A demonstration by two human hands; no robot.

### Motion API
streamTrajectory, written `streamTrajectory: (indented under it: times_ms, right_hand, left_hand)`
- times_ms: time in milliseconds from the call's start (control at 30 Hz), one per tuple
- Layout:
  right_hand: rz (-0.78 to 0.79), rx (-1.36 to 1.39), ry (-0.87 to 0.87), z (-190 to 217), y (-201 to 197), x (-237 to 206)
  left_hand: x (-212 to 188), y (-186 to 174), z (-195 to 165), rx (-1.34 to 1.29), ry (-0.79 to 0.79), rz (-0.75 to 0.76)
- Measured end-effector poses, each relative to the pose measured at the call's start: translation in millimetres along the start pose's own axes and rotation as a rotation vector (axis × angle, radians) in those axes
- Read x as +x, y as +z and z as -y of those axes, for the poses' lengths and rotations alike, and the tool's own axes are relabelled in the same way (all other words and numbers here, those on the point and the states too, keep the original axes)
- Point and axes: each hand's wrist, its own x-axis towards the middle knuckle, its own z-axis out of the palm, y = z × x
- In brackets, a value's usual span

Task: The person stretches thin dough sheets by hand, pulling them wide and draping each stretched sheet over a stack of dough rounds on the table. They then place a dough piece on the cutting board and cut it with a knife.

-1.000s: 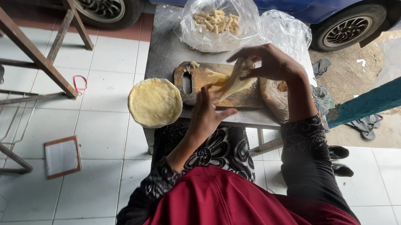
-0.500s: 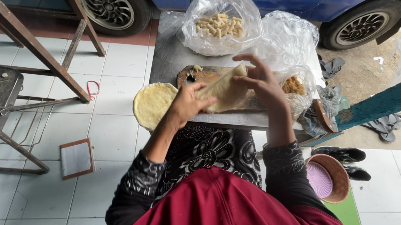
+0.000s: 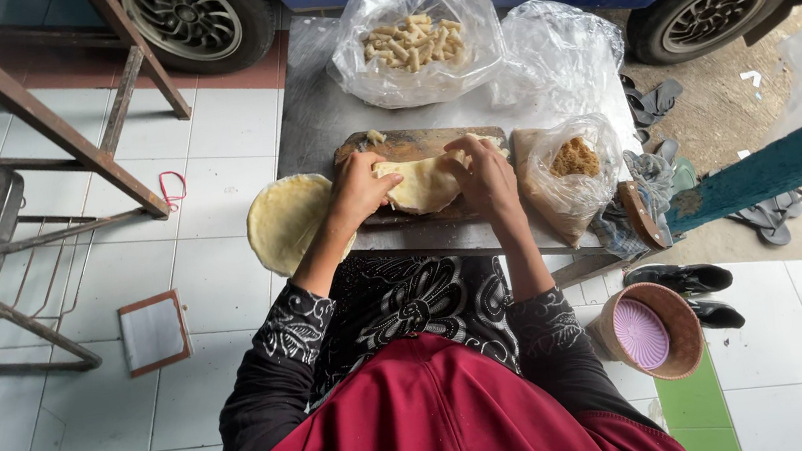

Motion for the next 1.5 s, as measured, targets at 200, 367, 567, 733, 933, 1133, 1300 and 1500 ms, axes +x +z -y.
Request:
streamTrajectory:
  times_ms: [200, 367, 567, 733, 933, 1133, 1300, 1500]
  right_hand:
    - [-0.148, -0.064, -0.030, -0.6, -0.8, -0.2]
    - [-0.148, -0.155, 0.029, 3.3, 9.1, 0.0]
    - [-0.401, -0.056, -0.332, -25.1, -5.9, -14.9]
    - [-0.549, -0.188, 0.118, -107.3, -99.1, -56.6]
    - [-0.271, -0.395, 0.181, -144.1, -121.1, -88.6]
    - [-0.225, -0.443, 0.310, -162.2, -116.1, -77.7]
    - [-0.299, -0.370, 0.306, -178.4, -117.1, -79.7]
    - [-0.582, -0.241, 0.101, -166.4, -131.5, -95.8]
  left_hand:
    - [9.9, 6.5, 16.5, 0.216, 0.194, -0.172]
    - [8.5, 8.6, 18.7, 0.316, 0.100, -0.151]
    - [-7.2, 17.9, -1.1, 0.622, 0.362, -0.378]
    - [-8.1, 23.2, 7.5, 0.709, 0.586, -0.195]
    - [-22.3, 26.4, 18.7, 0.714, 0.594, -0.204]
    - [-26.0, 25.1, 9.9, 0.707, 0.557, -0.168]
    - [-40.4, 22.3, 3.3, 0.578, 0.612, -0.252]
    - [-54.1, 9.9, 4.5, 0.576, 0.484, -0.312]
